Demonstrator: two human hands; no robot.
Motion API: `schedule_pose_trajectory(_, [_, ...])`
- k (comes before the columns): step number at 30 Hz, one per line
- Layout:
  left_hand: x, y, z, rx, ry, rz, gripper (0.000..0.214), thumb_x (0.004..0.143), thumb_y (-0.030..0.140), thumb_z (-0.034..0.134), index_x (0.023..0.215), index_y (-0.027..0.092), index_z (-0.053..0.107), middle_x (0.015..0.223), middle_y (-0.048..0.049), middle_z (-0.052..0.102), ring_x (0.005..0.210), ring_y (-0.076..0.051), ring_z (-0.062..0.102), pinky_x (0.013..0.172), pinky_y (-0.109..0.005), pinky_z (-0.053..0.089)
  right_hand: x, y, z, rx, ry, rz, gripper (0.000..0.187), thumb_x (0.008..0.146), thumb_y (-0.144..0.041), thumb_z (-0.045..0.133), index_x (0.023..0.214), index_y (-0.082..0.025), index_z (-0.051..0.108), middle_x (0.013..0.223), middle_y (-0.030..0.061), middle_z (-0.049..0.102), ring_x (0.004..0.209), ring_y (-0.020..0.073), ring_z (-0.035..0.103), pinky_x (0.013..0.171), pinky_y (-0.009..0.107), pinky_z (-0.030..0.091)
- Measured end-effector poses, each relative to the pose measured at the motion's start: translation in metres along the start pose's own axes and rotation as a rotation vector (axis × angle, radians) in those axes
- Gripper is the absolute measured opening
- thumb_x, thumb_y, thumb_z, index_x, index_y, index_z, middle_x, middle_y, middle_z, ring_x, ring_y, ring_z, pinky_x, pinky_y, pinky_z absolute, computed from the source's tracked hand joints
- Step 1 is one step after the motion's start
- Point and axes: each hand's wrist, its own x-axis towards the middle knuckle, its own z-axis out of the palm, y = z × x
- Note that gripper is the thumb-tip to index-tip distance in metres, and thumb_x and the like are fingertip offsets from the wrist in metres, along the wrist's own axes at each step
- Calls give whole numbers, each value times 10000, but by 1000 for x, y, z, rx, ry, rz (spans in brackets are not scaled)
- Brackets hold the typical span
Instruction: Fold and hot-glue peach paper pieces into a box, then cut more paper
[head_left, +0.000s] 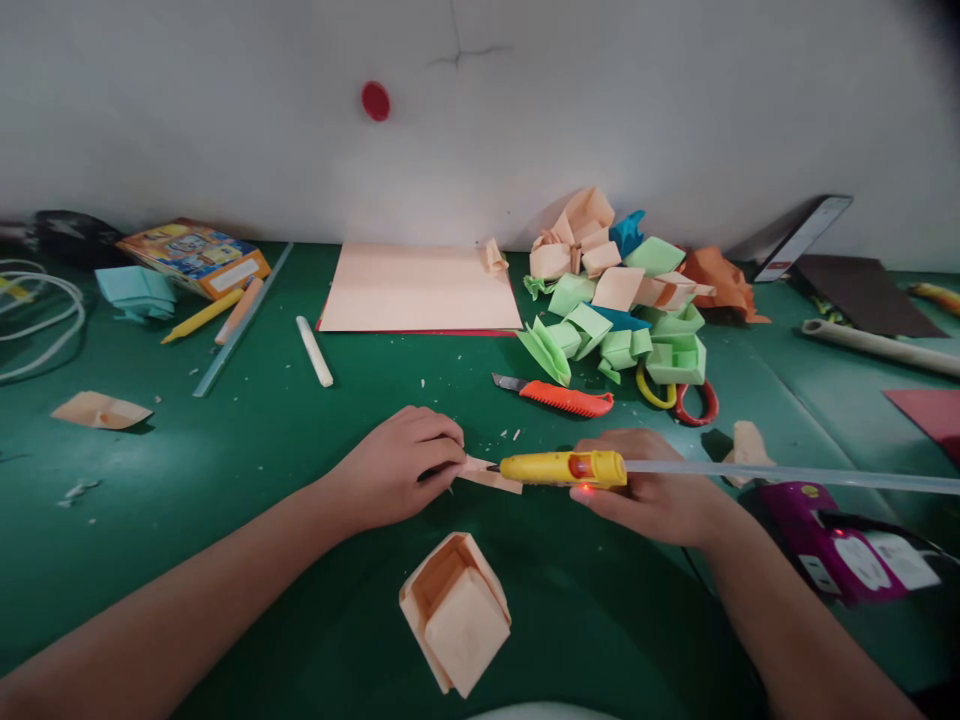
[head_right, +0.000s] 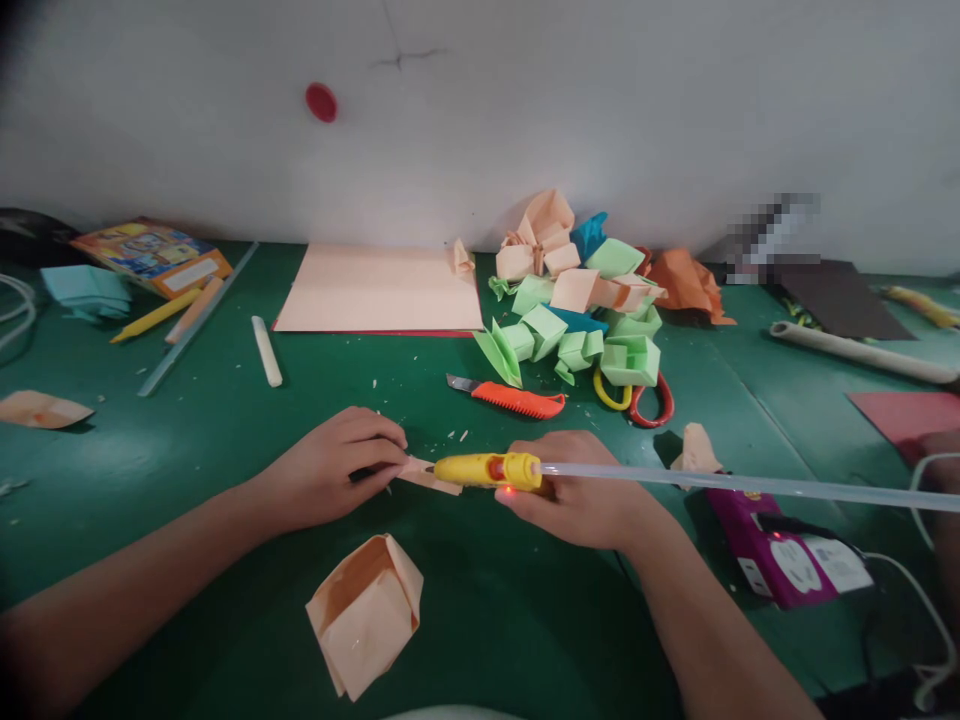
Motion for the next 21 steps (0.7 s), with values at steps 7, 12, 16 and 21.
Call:
schedule_pose_trajectory(7, [0,0,0,5,7,6,142,994,188,575,958,184,713,1032,-71,741,954,-198,687,848,-347,517,1,-2,-2,13,0,2,300,1019,-469,508,840,-237,570,737,10,635,644,188,570,620,321,371])
schedule_pose_trajectory(12, [0,0,1,-7,6,0,141,995,186,575,961,181,712,1025,-68,738,944,-193,683,846,-347,510,0,-1,-2,-2,-6,-8,337,1034,-482,476,825,-230,554,738,14,623,642,186,561,620,325,362])
schedule_pose_trajectory(16, [0,0,1,-17,4,-1,134,994,189,582,970,179,713,1036,-68,735,959,-195,682,850,-347,507,-1,-1,-1,-37,17,-14,367,1043,-491,465,805,-224,547,741,16,626,641,185,559,620,325,357])
schedule_pose_trajectory(21, [0,-1,1,-10,1,0,137,997,191,578,969,182,712,1034,-64,734,956,-193,679,842,-346,504,-2,1,0,-78,42,-55,385,1056,-484,445,790,-224,546,730,10,623,632,180,562,622,320,354])
